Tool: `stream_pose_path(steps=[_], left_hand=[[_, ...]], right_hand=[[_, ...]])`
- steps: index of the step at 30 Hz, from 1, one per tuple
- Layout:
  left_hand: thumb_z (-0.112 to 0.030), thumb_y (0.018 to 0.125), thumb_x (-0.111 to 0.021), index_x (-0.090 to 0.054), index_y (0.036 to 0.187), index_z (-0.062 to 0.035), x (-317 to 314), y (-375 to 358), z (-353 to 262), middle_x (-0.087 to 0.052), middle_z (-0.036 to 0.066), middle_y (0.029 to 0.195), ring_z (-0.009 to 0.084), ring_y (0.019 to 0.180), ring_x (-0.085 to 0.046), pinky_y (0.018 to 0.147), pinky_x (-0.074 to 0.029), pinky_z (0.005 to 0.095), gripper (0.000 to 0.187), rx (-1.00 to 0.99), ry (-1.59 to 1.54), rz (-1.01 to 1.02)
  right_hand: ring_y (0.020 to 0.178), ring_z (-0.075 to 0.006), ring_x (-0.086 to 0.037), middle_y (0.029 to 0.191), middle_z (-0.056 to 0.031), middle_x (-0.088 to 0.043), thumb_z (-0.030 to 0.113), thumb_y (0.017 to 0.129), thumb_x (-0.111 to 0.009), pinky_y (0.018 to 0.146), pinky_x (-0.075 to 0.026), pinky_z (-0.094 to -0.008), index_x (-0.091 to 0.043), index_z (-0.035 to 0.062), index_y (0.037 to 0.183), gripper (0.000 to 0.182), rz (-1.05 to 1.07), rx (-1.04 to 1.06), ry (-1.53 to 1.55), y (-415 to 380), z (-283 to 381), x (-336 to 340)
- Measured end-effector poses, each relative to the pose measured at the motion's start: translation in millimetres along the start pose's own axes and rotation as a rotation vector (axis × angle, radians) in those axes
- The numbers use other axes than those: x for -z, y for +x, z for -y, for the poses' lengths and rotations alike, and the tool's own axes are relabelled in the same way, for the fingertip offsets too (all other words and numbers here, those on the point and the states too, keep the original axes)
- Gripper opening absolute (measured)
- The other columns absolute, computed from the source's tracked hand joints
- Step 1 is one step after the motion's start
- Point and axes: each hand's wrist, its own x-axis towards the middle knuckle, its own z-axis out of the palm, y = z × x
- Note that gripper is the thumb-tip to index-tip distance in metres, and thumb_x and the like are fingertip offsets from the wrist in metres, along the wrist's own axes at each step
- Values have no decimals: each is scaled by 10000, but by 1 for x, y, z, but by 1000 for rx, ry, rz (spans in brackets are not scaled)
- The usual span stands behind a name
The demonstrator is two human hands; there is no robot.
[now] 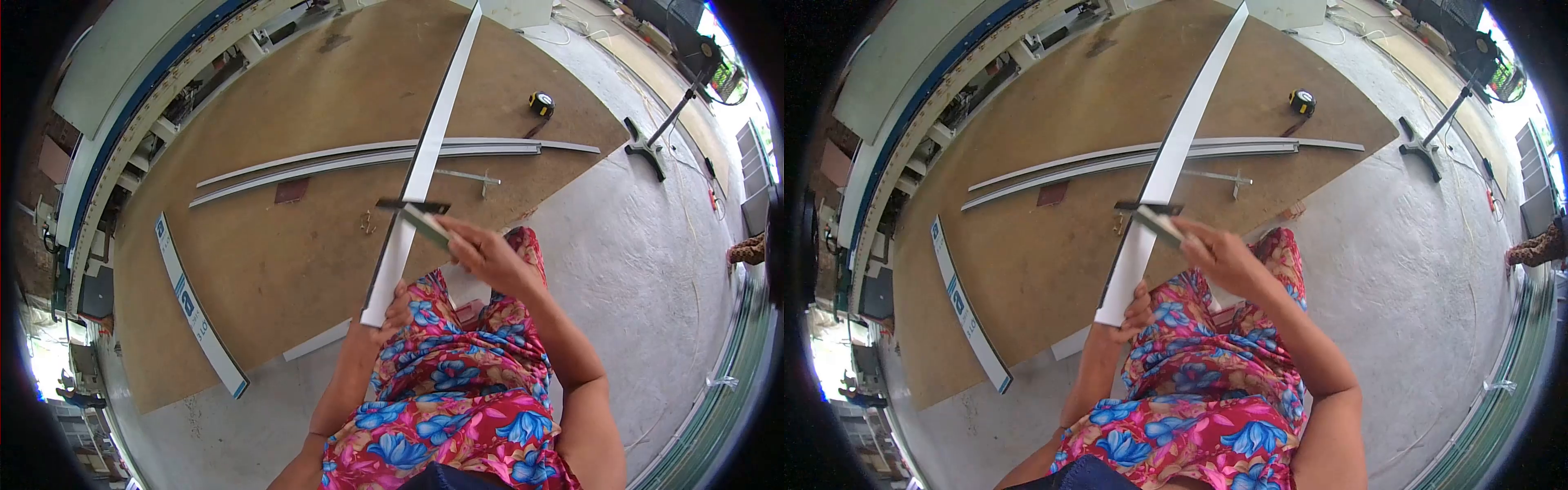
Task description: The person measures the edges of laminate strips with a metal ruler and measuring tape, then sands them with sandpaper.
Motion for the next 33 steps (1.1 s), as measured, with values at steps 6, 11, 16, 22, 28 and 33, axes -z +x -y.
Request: stream_pose_path(steps=[6,11,16,22,28,33], left_hand=[[-447,922,-432,-512,858,-53,6,-50,-8,-427,6,494,111,349,-404,473,-338,254,408,92,-80,39],[-446,923,-437,-500,886,-54,12,-92,1,-448,13,517,112,370,-408,510,-352,254,399,79,-49,-11],[-436,927,-438,-498,889,-55,37,-131,9,-433,3,509,103,372,-385,546,-362,260,387,77,-45,-27],[-427,902,-507,-503,874,-34,45,-158,13,-465,23,529,99,354,-409,481,-283,221,393,44,-113,-93],[-424,889,-533,-512,896,0,50,-185,12,-472,38,547,101,367,-427,495,-309,207,425,54,-110,-115],[-421,906,-512,-509,900,18,59,-195,20,-468,44,546,101,375,-414,492,-316,196,438,-1,-210,-86]], right_hand=[[626,-50,-487,756,9,-565,351,974,-442,547,-428,-221,-454,128,1360,446,123,-65,160,30,-20,2],[589,-49,-489,736,10,-574,354,983,-415,485,-406,-209,-471,128,1343,429,48,-179,226,83,-46,30],[543,-69,-469,683,-2,-541,302,974,-417,444,-393,-226,-538,131,1289,379,-19,-194,101,137,-43,52],[513,-78,-471,693,-20,-561,293,958,-428,420,-390,-236,-545,92,1276,394,-34,-246,-12,181,-53,69],[532,-56,-468,719,-13,-559,334,968,-446,386,-365,-218,-514,92,1288,408,-102,-305,-62,215,-57,94],[486,-90,-461,666,-43,-559,315,939,-446,396,-372,-249,-597,76,1179,371,-140,-287,-116,246,-66,99]])
